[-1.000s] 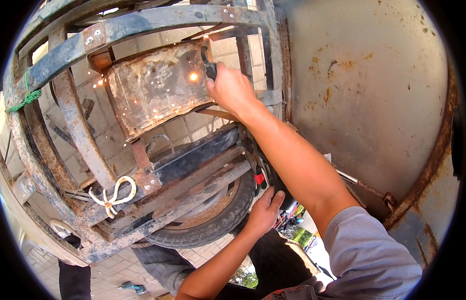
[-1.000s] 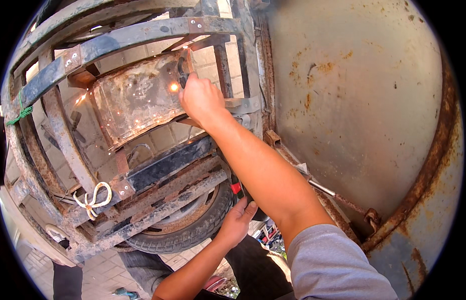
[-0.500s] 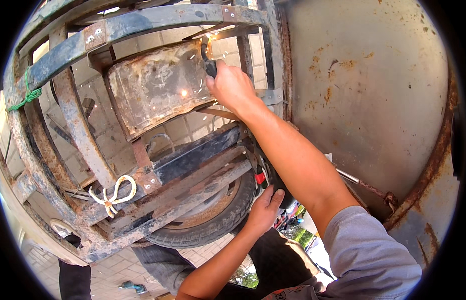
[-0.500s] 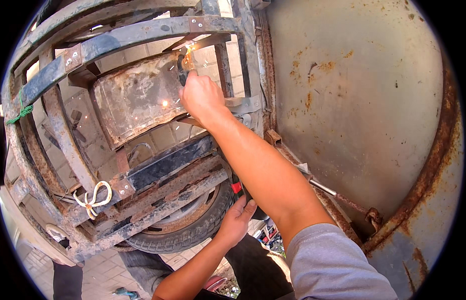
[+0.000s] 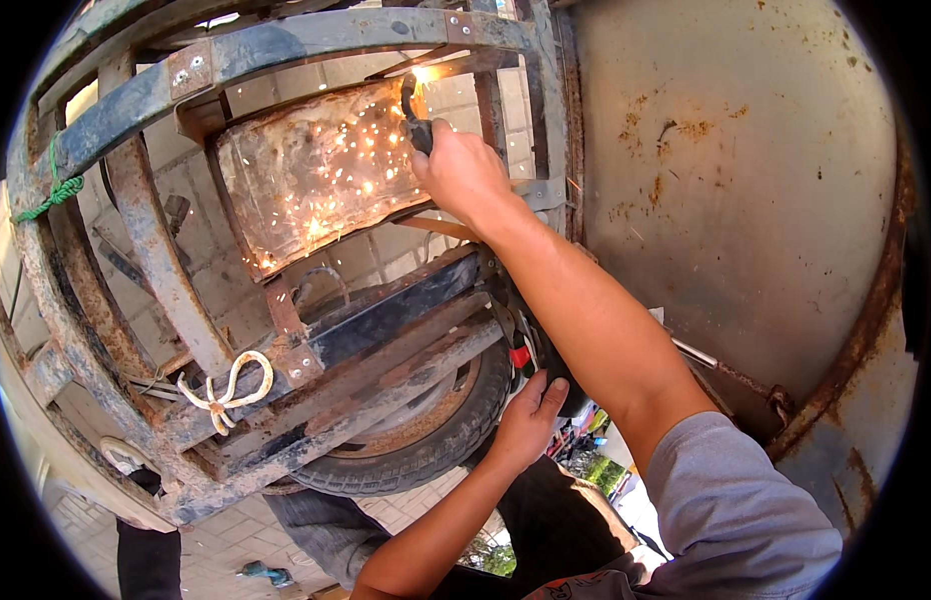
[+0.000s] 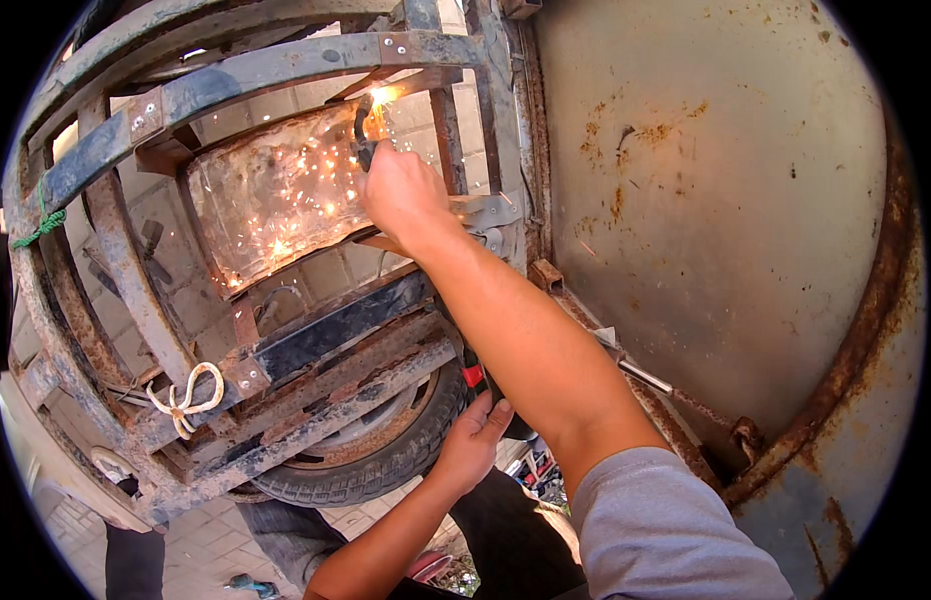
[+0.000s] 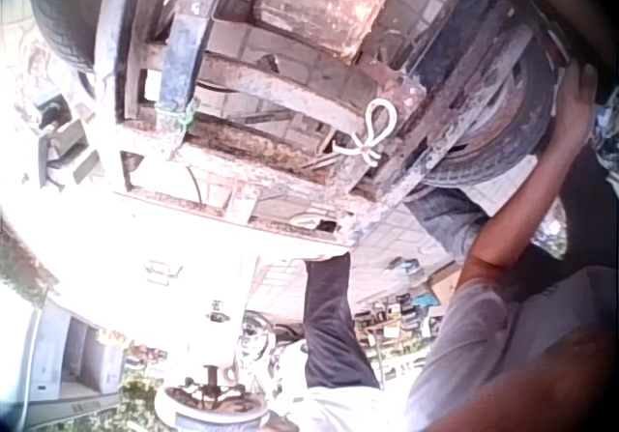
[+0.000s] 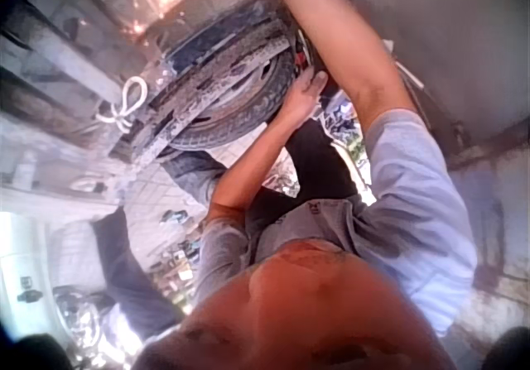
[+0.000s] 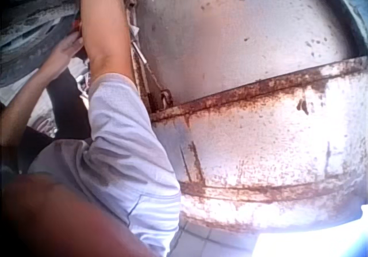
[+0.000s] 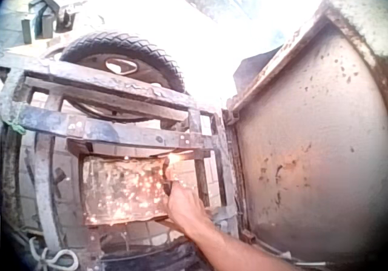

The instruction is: The person welds a rusty metal frame using a handheld welding torch. They hold the frame with one hand while guiding the torch with the other, creating bright sparks as they join metal sections. The person adjusts their grip and position multiple times to reach different areas of the frame.

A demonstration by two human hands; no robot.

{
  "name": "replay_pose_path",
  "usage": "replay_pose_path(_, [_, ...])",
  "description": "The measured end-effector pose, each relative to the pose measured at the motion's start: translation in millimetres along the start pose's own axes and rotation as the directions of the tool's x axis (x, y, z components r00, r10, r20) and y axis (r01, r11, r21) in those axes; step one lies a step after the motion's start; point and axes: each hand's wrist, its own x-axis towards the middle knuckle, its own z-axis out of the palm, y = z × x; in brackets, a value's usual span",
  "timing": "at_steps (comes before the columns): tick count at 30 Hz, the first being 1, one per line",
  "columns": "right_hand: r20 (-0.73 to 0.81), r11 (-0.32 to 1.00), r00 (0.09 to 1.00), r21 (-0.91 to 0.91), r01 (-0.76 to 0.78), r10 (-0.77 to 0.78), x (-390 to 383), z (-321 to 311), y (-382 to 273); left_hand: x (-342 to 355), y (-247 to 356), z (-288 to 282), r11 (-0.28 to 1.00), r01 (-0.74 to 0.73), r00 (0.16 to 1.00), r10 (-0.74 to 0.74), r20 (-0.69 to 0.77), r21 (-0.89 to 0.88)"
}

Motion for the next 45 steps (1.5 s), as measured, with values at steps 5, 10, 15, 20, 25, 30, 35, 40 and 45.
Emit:
replay_pose_path(5, [0.043,1.0,0.999,-0.026,-0.005,0.006,-3.5,-6.1,-8.3,-1.4,4.5,-1.4,0.999,0.036,0.999,-0.036,-0.002,0.039])
replay_pose_path(10, [0.082,1.0,0.997,-0.022,-0.012,0.014,-1.6,-6.5,-3.6,-3.2,-0.3,0.9,0.998,0.007,1.0,-0.005,-0.028,0.062])
replay_pose_path(15, [0.108,0.973,0.993,0.219,-0.07,0.047,-8.7,-25.3,-8.3,-11.6,1.2,6.8,0.95,-0.024,0.996,0.051,-0.077,0.312])
replay_pose_path(20, [0.46,0.648,0.888,0.671,-0.362,0.02,-38.2,-54.5,-30.7,-32.3,9.1,5.9,0.884,-0.088,0.989,0.133,-0.066,0.459])
replay_pose_path(25, [0.622,0.126,0.768,0.783,-0.609,-0.154,-80.1,-68.6,-47.7,-59.4,7.7,-10.8,0.869,0.043,0.999,-0.024,-0.045,0.493])
replay_pose_path(30, [0.513,0.187,0.852,0.851,-0.49,-0.102,-113.9,-66.6,-65.4,-80.0,-18.2,-31.6,0.876,-0.083,0.994,0.105,-0.021,0.476])
replay_pose_path(35, [0.469,0.343,0.87,0.85,-0.4,-0.149,-125.0,-76.7,-66.8,-91.8,-19.2,-37.4,0.884,-0.084,0.995,0.097,-0.003,0.459])
replay_pose_path(40, [0.454,-0.254,0.799,0.782,-0.569,-0.394,-109.4,-71.9,-57.9,-127.2,17.9,-29.9,0.871,-0.245,0.969,0.237,0.072,0.425])
replay_pose_path(45, [0.508,-0.433,0.742,0.603,-0.669,-0.438,-66.8,-30.8,-59.2,-137.1,51.8,-49.0,0.878,-0.266,0.95,0.309,-0.046,0.397])
